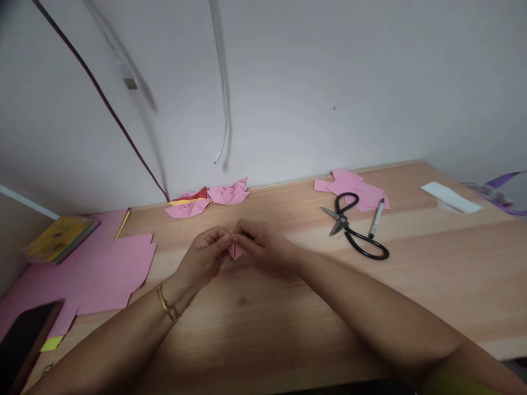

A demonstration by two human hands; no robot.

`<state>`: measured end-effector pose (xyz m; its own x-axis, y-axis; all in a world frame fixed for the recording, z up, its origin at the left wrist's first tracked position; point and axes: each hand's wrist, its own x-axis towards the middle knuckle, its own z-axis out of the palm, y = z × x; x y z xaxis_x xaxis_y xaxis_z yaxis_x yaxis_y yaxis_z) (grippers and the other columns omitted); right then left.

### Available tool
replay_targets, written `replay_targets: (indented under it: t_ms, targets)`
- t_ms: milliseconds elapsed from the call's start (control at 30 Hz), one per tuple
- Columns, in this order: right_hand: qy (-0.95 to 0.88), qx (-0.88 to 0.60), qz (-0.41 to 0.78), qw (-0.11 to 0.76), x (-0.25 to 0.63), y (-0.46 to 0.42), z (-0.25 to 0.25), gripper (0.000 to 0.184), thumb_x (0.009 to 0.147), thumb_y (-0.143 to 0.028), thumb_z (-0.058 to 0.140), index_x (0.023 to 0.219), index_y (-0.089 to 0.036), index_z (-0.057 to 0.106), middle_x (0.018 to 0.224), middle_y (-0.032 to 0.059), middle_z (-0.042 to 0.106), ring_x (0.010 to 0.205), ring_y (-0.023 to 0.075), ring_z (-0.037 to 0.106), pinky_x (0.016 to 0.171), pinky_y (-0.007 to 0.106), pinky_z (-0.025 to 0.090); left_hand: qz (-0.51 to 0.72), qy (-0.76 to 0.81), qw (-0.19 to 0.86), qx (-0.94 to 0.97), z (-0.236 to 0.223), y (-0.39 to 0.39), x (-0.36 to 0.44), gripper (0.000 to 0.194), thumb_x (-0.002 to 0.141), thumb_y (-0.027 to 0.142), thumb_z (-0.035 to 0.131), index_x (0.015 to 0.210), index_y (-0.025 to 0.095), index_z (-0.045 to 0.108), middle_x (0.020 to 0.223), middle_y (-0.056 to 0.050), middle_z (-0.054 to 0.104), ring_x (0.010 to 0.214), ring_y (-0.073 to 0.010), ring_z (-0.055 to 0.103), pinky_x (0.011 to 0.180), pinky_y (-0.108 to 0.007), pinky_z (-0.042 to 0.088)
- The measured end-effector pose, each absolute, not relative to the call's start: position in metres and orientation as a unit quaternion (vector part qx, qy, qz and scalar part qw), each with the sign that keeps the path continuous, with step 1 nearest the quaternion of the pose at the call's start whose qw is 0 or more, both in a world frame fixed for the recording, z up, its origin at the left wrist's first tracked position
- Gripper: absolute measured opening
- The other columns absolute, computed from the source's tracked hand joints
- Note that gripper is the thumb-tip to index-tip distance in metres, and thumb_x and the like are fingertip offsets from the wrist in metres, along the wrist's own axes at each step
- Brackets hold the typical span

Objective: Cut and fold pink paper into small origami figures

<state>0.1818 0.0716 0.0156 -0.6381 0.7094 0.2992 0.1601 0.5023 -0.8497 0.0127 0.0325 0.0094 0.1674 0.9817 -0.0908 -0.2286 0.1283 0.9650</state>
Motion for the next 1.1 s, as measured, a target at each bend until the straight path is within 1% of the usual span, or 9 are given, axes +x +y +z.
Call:
replay_targets:
  t_ms: [233,367,500,600,667,833,967,1033,1100]
  targets:
    - [-0.775,-0.308,0.437,0.336,0.18,0.076,0.009,0.024,0.09,-0.035,0.045,0.075,-0.017,0.049,0.068,-0.0012,0.049,0.063,0.0105,0.045,0.058,0.022,0.036,0.503,0.411,0.67,0.36,0.005,0.037,0.014,0.019,0.075,0.03,0.067,0.07,0.014,0.06,0.065,-0.001,0.059,0.059,-0.0098,0.053,0.055,-0.022,0.044]
    - [-0.744,-0.337,0.453,0.356,0.179,0.081,0.003,0.025,0.09,-0.036,0.045,0.073,-0.017,0.049,0.066,-0.0018,0.047,0.063,0.0107,0.045,0.059,0.023,0.037,0.531,0.4,0.674,0.322,0.002,0.041,0.016,0.024,0.08,0.04,0.061,0.083,0.016,0.062,0.071,-0.002,0.061,0.061,-0.0112,0.056,0.059,-0.025,0.048]
    - [-0.721,-0.36,0.446,0.389,0.178,0.082,0.003,0.024,0.089,-0.036,0.046,0.074,-0.018,0.049,0.064,-0.0024,0.047,0.061,0.0105,0.044,0.058,0.024,0.037,0.524,0.405,0.697,0.275,0.003,0.042,0.015,0.034,0.08,0.049,0.058,0.081,0.015,0.057,0.071,-0.004,0.062,0.062,-0.0142,0.061,0.06,-0.029,0.051]
    - [-0.713,-0.358,0.445,0.407,0.178,0.082,0.004,0.022,0.089,-0.035,0.046,0.078,-0.018,0.051,0.066,-0.0016,0.049,0.063,0.0111,0.046,0.061,0.025,0.039,0.49,0.419,0.717,0.266,0.006,0.042,0.013,0.03,0.08,0.043,0.06,0.08,0.013,0.057,0.074,-0.008,0.066,0.066,-0.0173,0.065,0.063,-0.03,0.052]
    - [-0.716,-0.338,0.453,0.41,0.178,0.082,0.004,0.02,0.089,-0.034,0.047,0.08,-0.018,0.052,0.07,-0.0007,0.051,0.066,0.0114,0.048,0.063,0.025,0.04,0.465,0.418,0.735,0.262,0.007,0.041,0.012,0.026,0.08,0.037,0.062,0.082,0.011,0.06,0.076,-0.01,0.067,0.066,-0.0174,0.065,0.062,-0.029,0.053]
    - [-0.726,-0.302,0.479,0.392,0.179,0.08,0.005,0.019,0.09,-0.034,0.046,0.085,-0.018,0.054,0.075,0.0009,0.055,0.072,0.0121,0.053,0.068,0.025,0.043,0.436,0.391,0.763,0.273,0.008,0.041,0.009,0.015,0.074,0.021,0.069,0.085,0.011,0.065,0.076,-0.004,0.065,0.061,-0.0089,0.06,0.056,-0.02,0.05]
    - [-0.701,-0.329,0.502,0.386,0.18,0.08,0.006,0.023,0.09,-0.036,0.045,0.104,-0.018,0.052,0.086,0.0029,0.059,0.075,0.0128,0.055,0.069,0.026,0.045,0.46,0.379,0.75,0.288,0.005,0.041,0.009,0.03,0.073,0.017,0.071,0.102,0.015,0.065,0.08,-0.002,0.065,0.061,-0.0062,0.058,0.057,-0.017,0.05]
    - [-0.688,-0.353,0.499,0.391,0.181,0.081,0.006,0.027,0.091,-0.039,0.043,0.107,-0.019,0.051,0.095,0.0046,0.059,0.079,0.0132,0.056,0.07,0.027,0.046,0.475,0.385,0.737,0.289,0.005,0.041,0.01,0.035,0.072,0.017,0.072,0.106,0.016,0.064,0.085,-0.003,0.066,0.063,-0.0065,0.059,0.059,-0.018,0.051]
    - [-0.682,-0.367,0.496,0.393,0.182,0.082,0.006,0.029,0.092,-0.041,0.041,0.106,-0.018,0.052,0.097,0.005,0.059,0.081,0.0139,0.056,0.072,0.028,0.046,0.491,0.392,0.724,0.286,0.005,0.041,0.012,0.035,0.07,0.015,0.073,0.104,0.016,0.065,0.088,-0.004,0.067,0.065,-0.0074,0.06,0.061,-0.019,0.051]
